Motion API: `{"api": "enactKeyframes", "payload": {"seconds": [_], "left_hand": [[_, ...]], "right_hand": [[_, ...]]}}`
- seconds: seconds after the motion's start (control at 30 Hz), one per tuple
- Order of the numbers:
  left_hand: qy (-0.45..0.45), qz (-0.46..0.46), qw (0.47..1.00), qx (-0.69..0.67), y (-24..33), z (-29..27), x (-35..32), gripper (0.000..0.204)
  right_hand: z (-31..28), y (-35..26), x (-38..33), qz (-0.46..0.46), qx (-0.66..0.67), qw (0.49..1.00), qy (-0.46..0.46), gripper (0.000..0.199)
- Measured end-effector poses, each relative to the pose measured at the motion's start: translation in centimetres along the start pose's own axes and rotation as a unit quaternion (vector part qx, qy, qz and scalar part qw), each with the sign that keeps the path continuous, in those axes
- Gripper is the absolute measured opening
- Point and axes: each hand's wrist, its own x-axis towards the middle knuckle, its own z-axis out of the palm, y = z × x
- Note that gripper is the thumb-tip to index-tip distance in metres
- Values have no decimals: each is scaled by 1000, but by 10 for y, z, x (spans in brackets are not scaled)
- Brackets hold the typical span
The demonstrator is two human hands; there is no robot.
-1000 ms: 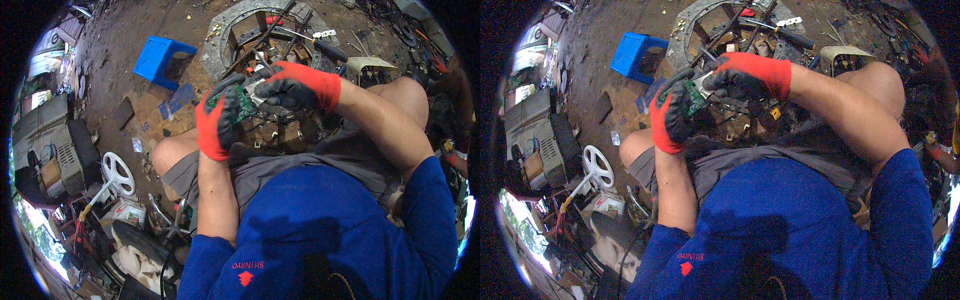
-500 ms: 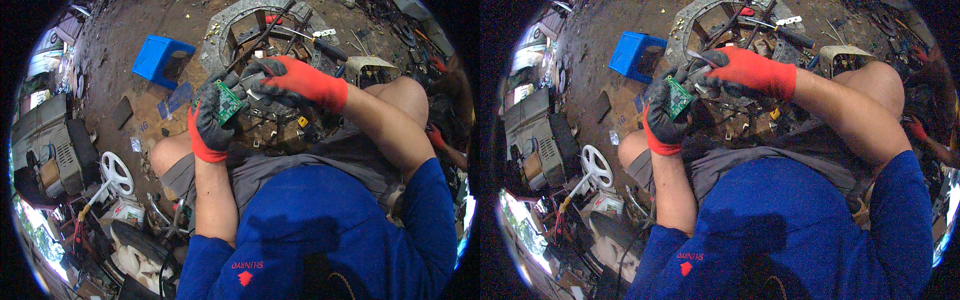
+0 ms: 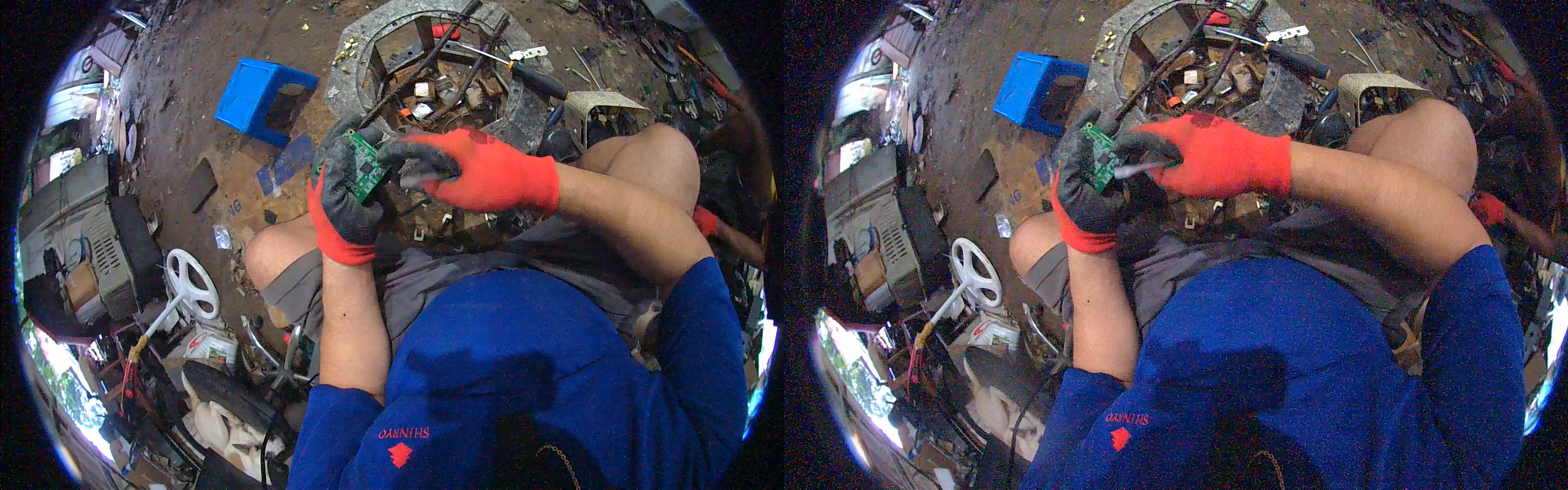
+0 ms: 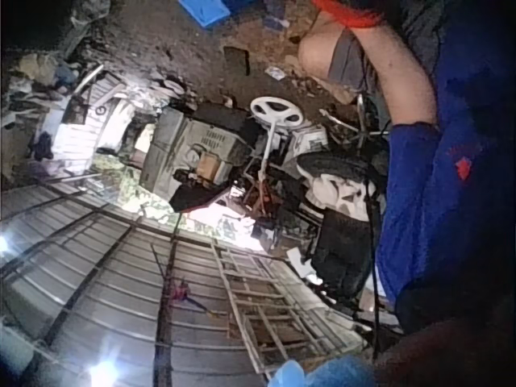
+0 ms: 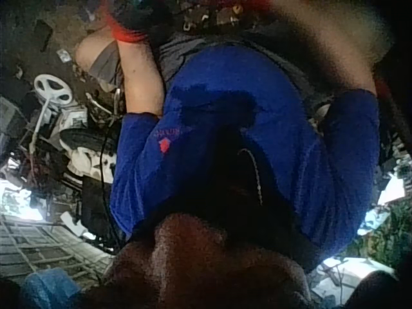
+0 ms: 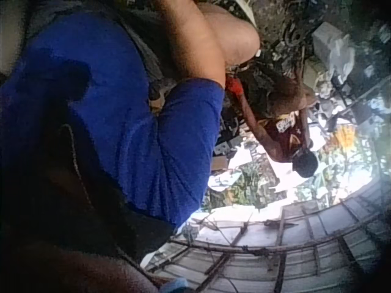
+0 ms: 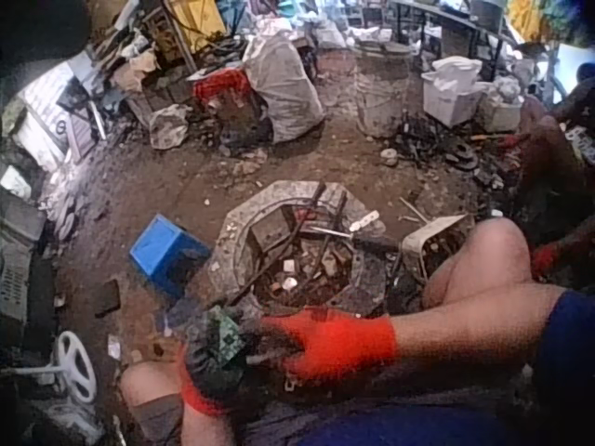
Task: The person sits on the ground and uses a screwdriver to remove screws and pry off components from a green circuit board. The person then places the board into a container and picks up another board to continue disassembly.
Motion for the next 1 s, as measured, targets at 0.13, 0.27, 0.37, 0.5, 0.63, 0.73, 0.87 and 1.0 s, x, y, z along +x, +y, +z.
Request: {"api": "enactKeyframes", "payload": {"seconds": [0.13,0.27,0.37,0.5,0.63,0.73,0.87,1.0], "left_hand": [[3,-15,995,-96,-7,0,1,59],[36,-95,984,-146,-14,-6,0,56],[9,-20,996,-81,-16,0,-1,49],[48,-80,960,-263,-14,5,1,45],[44,-107,921,-371,-19,-2,9,46],[72,-107,913,-387,-17,-3,11,52],[29,-135,864,-484,-9,-8,12,60],[54,-129,862,-486,-14,-10,12,63]], "right_hand": [[-3,-11,-6,-2,-66,998,-14,44],[3,-3,-6,-22,-40,999,9,41],[-2,3,1,12,-46,999,-16,39],[0,-3,-4,-10,-54,998,5,40],[1,-1,-1,-5,46,999,28,40],[-6,0,-1,-6,68,997,22,43],[-9,3,-1,138,102,985,3,38],[-13,2,1,107,172,979,7,39]]}}
